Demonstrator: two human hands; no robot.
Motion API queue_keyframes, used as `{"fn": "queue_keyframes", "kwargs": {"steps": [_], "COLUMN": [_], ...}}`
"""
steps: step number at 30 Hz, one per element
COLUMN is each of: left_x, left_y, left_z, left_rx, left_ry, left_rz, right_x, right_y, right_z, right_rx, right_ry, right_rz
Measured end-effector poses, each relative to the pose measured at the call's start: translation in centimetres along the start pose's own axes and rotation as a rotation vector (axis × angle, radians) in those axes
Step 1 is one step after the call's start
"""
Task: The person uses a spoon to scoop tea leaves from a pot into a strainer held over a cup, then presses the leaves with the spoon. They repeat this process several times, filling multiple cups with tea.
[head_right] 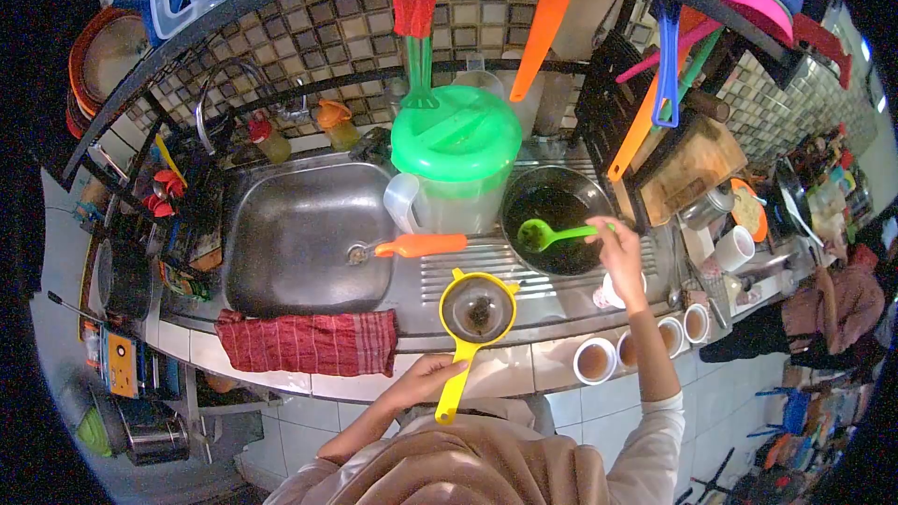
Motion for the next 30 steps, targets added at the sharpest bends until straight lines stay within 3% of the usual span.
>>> {"fn": "queue_keyframes", "kwargs": {"steps": [3, 5, 6, 12, 16, 19, 24, 30], "left_x": [-0.1, -0.1, 0.1, 0.4, 0.5, 0.5, 0.4, 0.4], "left_y": [0.2, 0.3, 0.3, 0.1, 0.0, 0.0, 0.2, 0.2], "left_z": [0.0, 0.1, 0.1, 0.0, 0.2, 0.1, 0.0, 0.1], "left_rx": [0.016, 0.021, 0.032, 0.002, -0.028, -0.018, -0.014, 0.000], "left_ry": [0.015, 0.021, 0.018, -0.021, -0.030, -0.030, 0.004, -0.004], "left_rz": [0.006, 0.004, -0.012, -0.029, -0.040, -0.036, -0.016, 0.002], "right_x": [0.1, 1.1, 1.2, 2.0, 2.3, 2.1, 1.2, 0.4], "right_y": [-0.1, -1.1, -1.2, -0.8, -0.4, 0.1, 0.9, 0.6], "right_z": [-1.4, -4.8, -4.8, -3.1, -1.9, -0.8, 1.8, 0.8], "right_rx": [-0.176, -0.594, -0.595, -0.448, -0.464, -0.338, 0.015, 0.090], "right_ry": [-0.246, -0.529, -0.529, -0.689, -0.613, -0.560, -0.193, -0.010], "right_rz": [0.067, 0.106, 0.102, 0.062, 0.025, -0.023, -0.047, 0.000]}}
Point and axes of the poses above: each hand's wrist, its own y-axis towards the middle knuckle, its own x-axis out of the palm, z = x × y, the point moved 9 cm from there along y, towards the middle knuckle, and after that the axes turned 6 degrees about z, right-handed, at the moved point
